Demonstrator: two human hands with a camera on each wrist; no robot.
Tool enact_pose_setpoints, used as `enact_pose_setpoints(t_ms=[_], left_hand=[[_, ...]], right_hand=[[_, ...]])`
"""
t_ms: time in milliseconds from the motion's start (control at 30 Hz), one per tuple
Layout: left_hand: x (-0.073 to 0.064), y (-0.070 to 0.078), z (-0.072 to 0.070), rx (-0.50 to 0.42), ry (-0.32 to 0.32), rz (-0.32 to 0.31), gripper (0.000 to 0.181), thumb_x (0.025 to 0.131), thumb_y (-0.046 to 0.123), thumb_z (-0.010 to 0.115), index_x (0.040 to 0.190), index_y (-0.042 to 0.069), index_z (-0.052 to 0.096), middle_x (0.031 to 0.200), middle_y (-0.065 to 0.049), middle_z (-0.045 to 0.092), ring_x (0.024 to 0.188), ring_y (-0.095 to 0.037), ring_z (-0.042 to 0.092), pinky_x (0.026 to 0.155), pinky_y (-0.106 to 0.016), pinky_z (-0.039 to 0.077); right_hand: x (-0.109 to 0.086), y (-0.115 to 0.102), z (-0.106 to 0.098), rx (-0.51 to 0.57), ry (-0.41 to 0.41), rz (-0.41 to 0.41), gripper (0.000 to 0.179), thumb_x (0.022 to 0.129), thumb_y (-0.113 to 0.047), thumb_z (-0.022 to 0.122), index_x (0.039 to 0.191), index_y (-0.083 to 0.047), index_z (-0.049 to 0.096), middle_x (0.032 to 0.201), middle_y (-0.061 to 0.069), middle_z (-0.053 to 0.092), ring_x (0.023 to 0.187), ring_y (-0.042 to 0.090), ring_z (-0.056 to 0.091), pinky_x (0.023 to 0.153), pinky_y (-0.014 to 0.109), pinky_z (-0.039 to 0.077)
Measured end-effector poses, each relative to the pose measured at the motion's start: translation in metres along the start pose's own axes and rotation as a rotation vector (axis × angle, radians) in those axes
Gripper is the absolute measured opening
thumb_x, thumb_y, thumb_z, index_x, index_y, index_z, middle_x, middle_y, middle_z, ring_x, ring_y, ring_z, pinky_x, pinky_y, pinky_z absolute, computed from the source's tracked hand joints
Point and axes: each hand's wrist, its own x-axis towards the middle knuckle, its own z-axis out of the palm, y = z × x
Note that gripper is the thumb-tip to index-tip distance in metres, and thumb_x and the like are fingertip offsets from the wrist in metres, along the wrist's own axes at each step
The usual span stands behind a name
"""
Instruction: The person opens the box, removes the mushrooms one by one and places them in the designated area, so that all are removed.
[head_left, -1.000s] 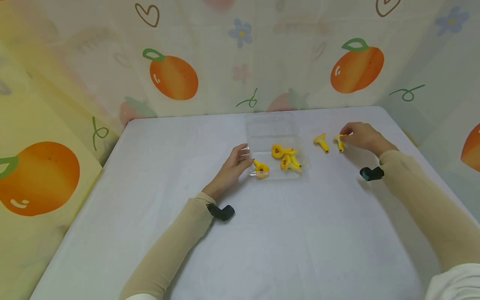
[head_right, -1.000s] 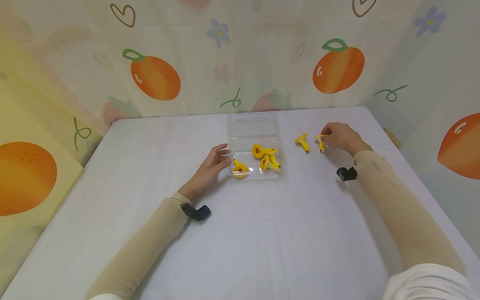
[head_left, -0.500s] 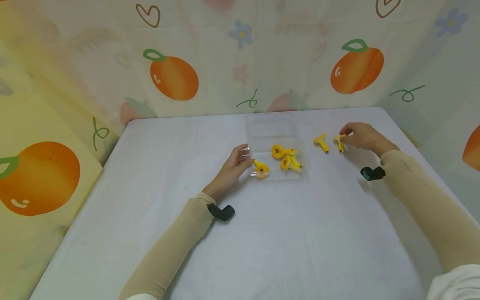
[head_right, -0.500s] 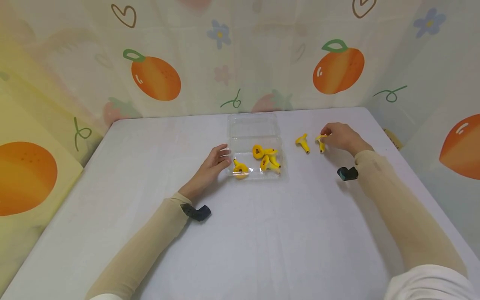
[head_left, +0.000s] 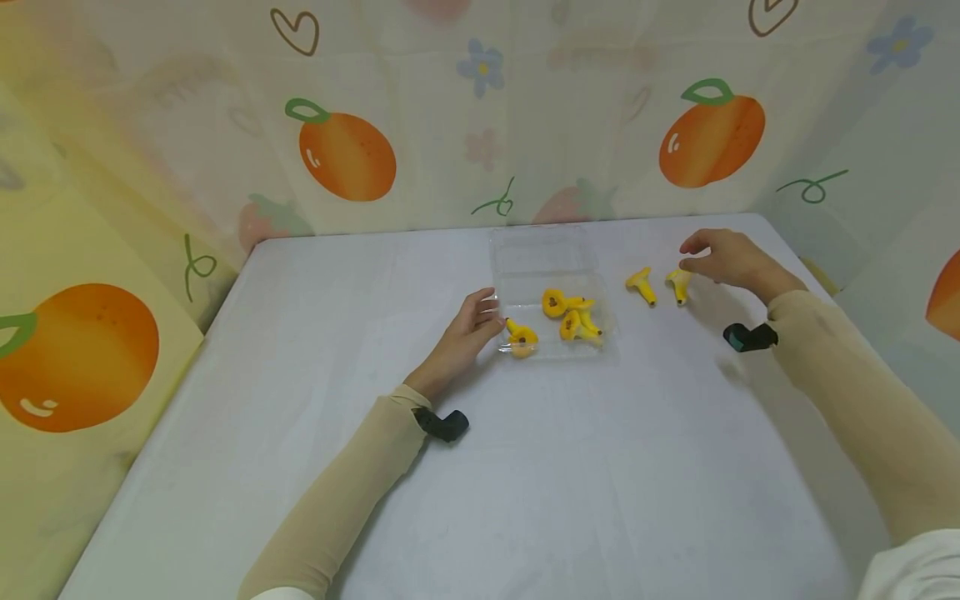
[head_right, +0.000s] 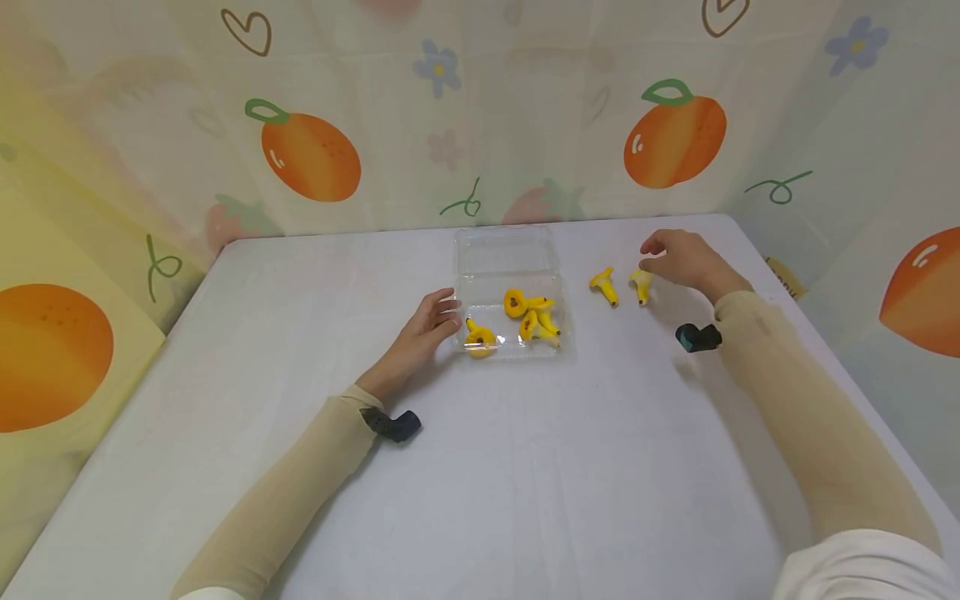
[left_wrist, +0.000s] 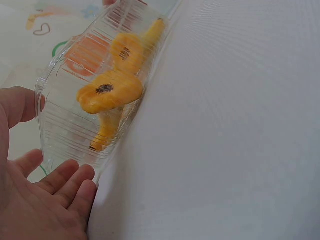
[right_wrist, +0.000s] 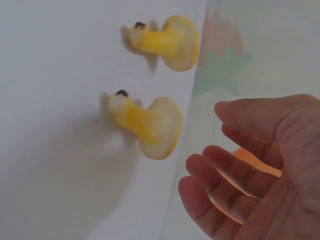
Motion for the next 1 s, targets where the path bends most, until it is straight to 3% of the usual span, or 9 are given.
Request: enact_pose_setpoints(t_ms=[567,1000], left_hand=[[0.0,-0.001,0.0,-0.003,-0.002,0.005,0.064,0.105,0.027,0.053,0.16,0.016,0.021,0.161,-0.009,0.035,0.148,-0.028,0.037,0.123,-0.05,0.033],[0.001,-0.002,0.0,0.003,-0.002,0.002,0.065,0.105,0.027,0.052,0.16,0.016,0.02,0.161,-0.009,0.035,0.148,-0.029,0.038,0.123,-0.05,0.033]], right_hand=[[-0.003,-0.028,-0.022,0.036,0.054,-0.065,0.049,0.105,-0.031,0.051,0.143,0.0,0.045,0.144,0.028,0.046,0.112,0.046,0.055,0.099,0.06,0.05],[-0.009,-0.056,-0.029,0.009,0.097,-0.118,0.047,0.105,-0.03,0.051,0.143,-0.002,0.048,0.145,0.028,0.048,0.125,0.047,0.047,0.103,0.063,0.047]])
